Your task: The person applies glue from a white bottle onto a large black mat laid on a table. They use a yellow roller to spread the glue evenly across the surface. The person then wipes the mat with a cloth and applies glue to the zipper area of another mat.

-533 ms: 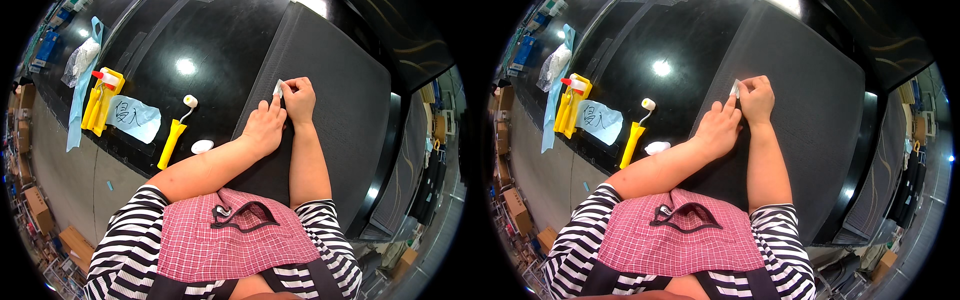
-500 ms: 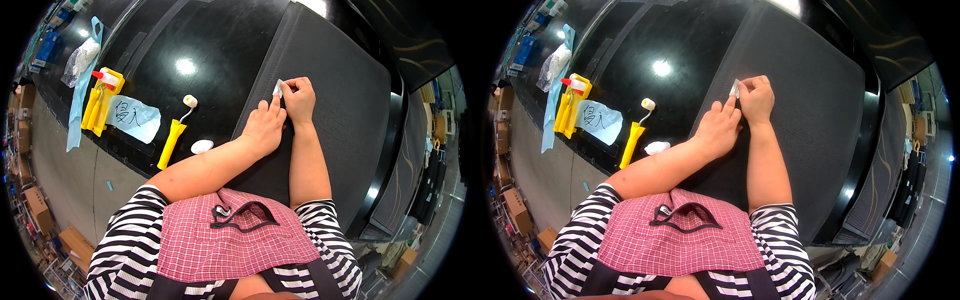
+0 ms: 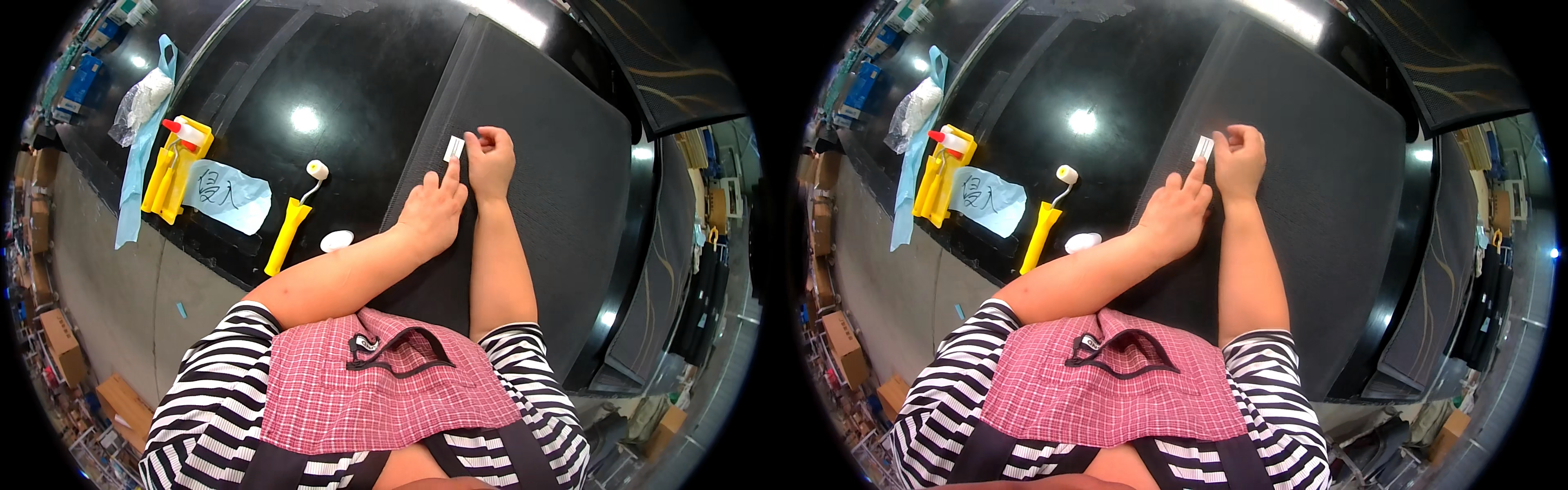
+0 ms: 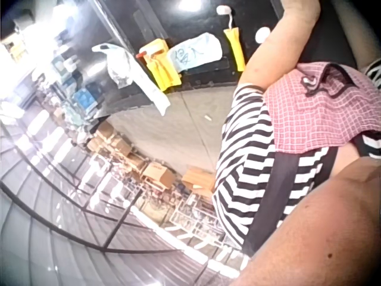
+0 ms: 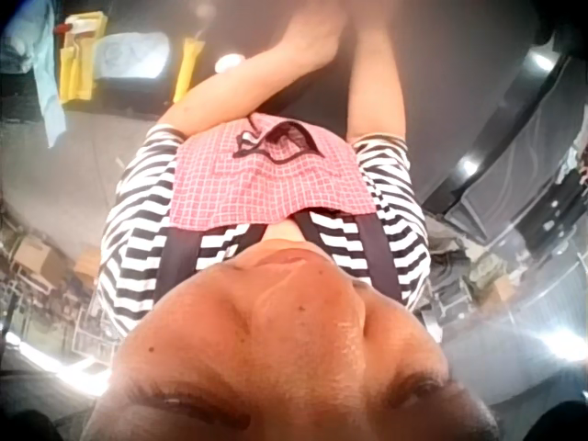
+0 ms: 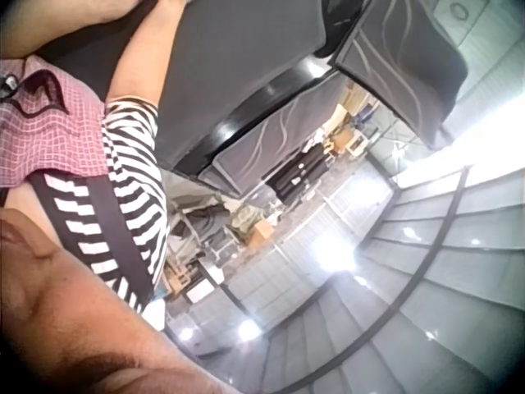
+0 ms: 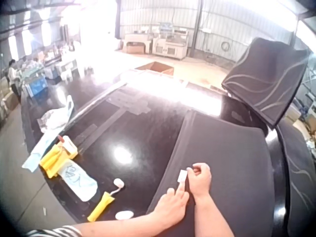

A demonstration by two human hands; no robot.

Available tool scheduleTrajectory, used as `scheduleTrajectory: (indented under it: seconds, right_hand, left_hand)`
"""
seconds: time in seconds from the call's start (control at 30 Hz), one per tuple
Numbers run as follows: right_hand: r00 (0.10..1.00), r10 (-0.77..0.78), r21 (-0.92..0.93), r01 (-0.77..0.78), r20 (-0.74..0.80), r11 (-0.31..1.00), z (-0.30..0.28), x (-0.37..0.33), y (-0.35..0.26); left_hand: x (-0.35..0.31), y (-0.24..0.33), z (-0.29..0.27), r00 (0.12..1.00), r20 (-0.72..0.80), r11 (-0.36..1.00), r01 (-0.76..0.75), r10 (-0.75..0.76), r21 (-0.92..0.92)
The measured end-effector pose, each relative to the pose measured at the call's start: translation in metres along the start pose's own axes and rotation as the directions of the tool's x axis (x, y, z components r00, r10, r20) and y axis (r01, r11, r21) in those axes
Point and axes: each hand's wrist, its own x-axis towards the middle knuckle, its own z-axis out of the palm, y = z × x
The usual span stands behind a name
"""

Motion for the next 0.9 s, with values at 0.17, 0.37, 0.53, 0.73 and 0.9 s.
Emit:
scheduleTrajectory:
  seconds: [0.17,0.37,0.53,0.73,0.9]
  right_hand:
    - [0.976,0.217,0.394,-0.196,-0.009,0.898,-0.039,-0.062,-0.011]
    - [0.937,0.297,0.426,-0.349,0.185,0.835,-0.084,-0.175,-0.034]
    - [0.895,0.151,0.379,-0.324,0.419,0.867,-0.07,-0.221,-0.075]
    - [0.823,-0.187,0.269,0.043,0.537,0.962,-0.004,-0.196,-0.133]
    - [0.866,-0.085,0.167,0.002,0.492,0.986,0.022,-0.207,-0.129]
  left_hand:
    - [-0.05,0.002,-0.036,0.901,0.028,0.879,-0.414,0.432,-0.235]
    - [-0.154,-0.053,-0.082,0.735,0.397,0.581,0.006,0.549,-0.814]
    - [-0.215,-0.108,-0.131,0.801,0.555,0.553,0.365,0.223,-0.749]
    - [-0.228,-0.125,-0.152,0.785,0.603,0.721,0.335,0.143,-0.607]
    - [-0.233,-0.145,-0.133,0.999,0.03,0.968,-0.032,0.041,-0.249]
